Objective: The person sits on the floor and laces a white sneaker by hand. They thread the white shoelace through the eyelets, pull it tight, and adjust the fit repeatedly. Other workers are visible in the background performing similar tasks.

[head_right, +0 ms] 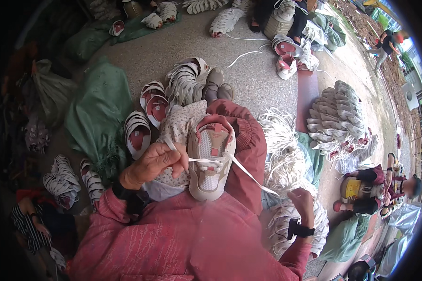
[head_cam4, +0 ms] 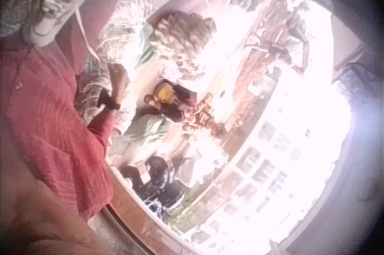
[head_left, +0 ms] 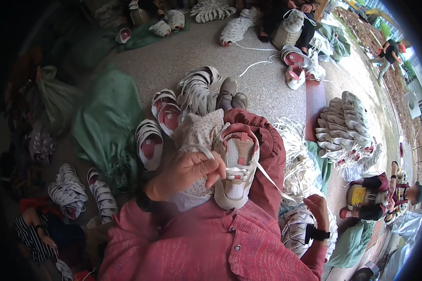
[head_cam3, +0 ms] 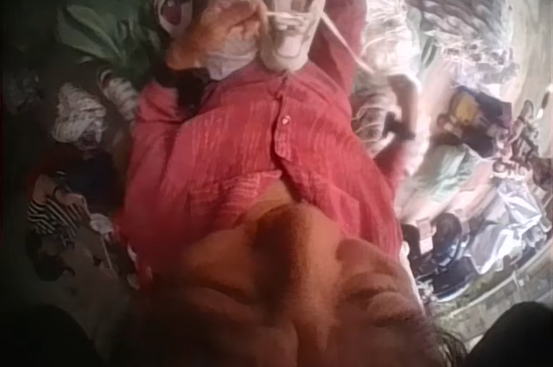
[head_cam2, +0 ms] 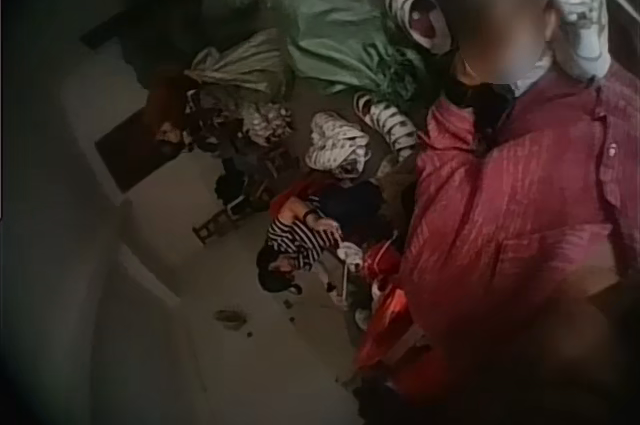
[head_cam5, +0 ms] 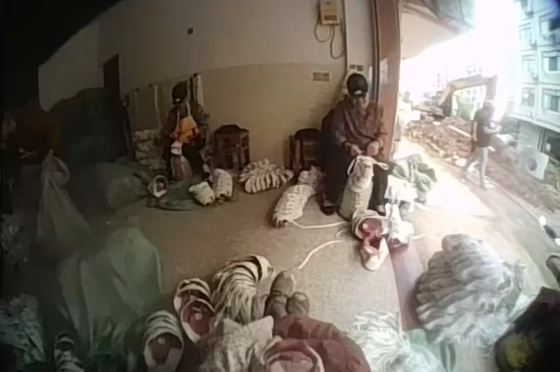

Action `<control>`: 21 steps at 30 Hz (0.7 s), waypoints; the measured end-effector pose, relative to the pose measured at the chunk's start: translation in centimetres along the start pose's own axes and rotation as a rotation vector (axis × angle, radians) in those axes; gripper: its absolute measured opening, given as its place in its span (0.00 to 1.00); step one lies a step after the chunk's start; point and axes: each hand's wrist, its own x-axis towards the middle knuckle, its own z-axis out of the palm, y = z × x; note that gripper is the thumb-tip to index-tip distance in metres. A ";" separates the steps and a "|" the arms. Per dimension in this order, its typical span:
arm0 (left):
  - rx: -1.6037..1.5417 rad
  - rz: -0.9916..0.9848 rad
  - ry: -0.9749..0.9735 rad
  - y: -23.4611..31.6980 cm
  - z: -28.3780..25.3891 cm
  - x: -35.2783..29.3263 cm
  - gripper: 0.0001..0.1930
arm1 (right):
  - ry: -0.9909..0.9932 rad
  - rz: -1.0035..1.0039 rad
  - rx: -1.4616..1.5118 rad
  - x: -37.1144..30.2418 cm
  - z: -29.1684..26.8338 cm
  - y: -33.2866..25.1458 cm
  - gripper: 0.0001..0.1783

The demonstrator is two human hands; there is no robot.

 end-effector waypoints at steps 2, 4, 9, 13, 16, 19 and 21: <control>0.308 0.034 -0.224 1.5 1.1 0.6 0.19 | 0.161 -0.192 -0.089 1.5 0.9 -1.9 0.10; 0.451 0.062 -0.274 2.7 2.3 1.2 0.13 | 0.157 -0.355 0.125 2.3 0.6 -7.4 0.07; 0.738 0.248 -0.230 4.3 3.6 1.6 0.07 | -0.023 -1.125 0.203 2.2 0.4 -21.9 0.16; 0.773 0.370 0.229 7.1 4.0 0.0 0.21 | -0.233 -1.364 0.086 3.1 2.9 -27.3 0.14; 0.658 0.408 0.495 7.4 0.7 -2.2 0.18 | -0.262 -1.354 0.061 5.4 6.9 -27.5 0.12; 0.315 0.471 0.722 7.0 -3.8 -5.1 0.16 | -0.256 -1.332 0.133 6.7 8.5 -27.4 0.13; 0.140 0.546 0.797 6.5 -6.8 -6.9 0.16 | -0.145 -1.474 0.089 7.5 9.4 -27.5 0.11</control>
